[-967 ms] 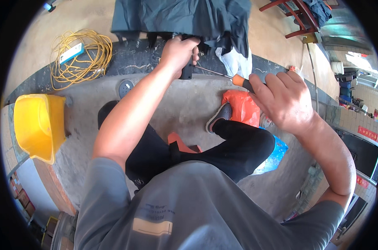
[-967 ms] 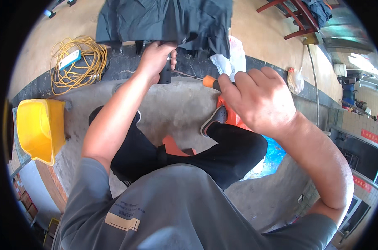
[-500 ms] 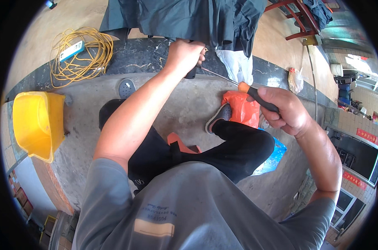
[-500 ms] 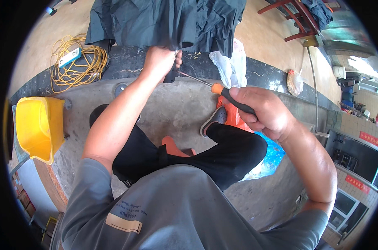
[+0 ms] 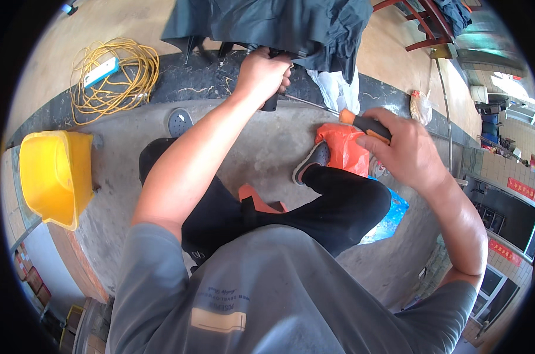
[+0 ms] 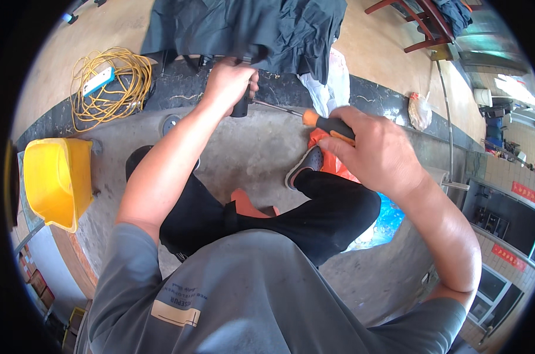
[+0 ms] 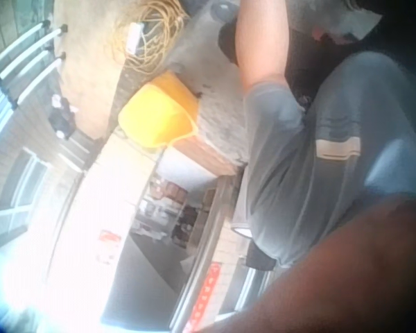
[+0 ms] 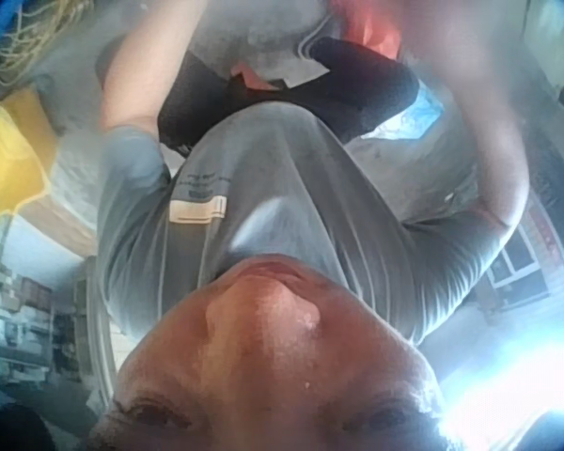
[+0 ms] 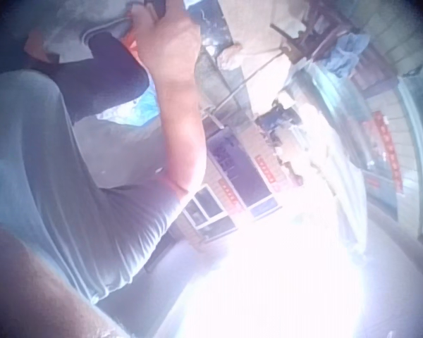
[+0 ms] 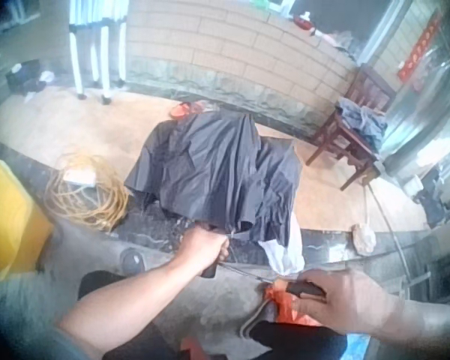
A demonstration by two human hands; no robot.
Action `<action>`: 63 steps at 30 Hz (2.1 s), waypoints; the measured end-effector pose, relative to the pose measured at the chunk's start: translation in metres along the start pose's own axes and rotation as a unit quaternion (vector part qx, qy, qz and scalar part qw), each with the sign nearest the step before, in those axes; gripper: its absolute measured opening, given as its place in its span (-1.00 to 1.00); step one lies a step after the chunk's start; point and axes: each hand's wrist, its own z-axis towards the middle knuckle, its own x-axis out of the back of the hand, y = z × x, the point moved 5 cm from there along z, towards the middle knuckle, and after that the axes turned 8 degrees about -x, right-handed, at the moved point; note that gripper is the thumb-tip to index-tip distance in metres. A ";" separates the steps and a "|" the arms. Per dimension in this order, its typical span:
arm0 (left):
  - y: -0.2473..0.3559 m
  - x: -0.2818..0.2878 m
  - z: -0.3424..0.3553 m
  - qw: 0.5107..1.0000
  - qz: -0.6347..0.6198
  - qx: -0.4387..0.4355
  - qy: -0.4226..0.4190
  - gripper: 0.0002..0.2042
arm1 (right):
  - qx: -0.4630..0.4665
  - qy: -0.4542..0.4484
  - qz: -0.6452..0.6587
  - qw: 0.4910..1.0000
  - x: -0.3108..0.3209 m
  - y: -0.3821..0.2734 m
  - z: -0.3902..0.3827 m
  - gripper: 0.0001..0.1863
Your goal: The person sits on a stool and uses a screwdriver to unscrew the handle of an umbrella. They pull a plastic component off the end of the handle by hand while holding the umbrella frame.
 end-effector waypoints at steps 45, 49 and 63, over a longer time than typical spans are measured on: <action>0.003 0.008 0.006 0.999 -0.016 -0.031 0.029 -0.85 | -0.233 -0.303 0.236 0.893 -0.022 0.003 0.010 -0.57; 0.004 0.006 0.004 1.000 0.015 -0.023 -0.001 -0.86 | -0.299 -0.365 0.429 0.770 -0.026 0.028 0.017 -0.65; -0.001 0.024 0.016 0.988 -0.148 0.035 0.033 -0.83 | 0.018 0.148 -0.073 0.986 -0.006 0.011 0.024 -0.81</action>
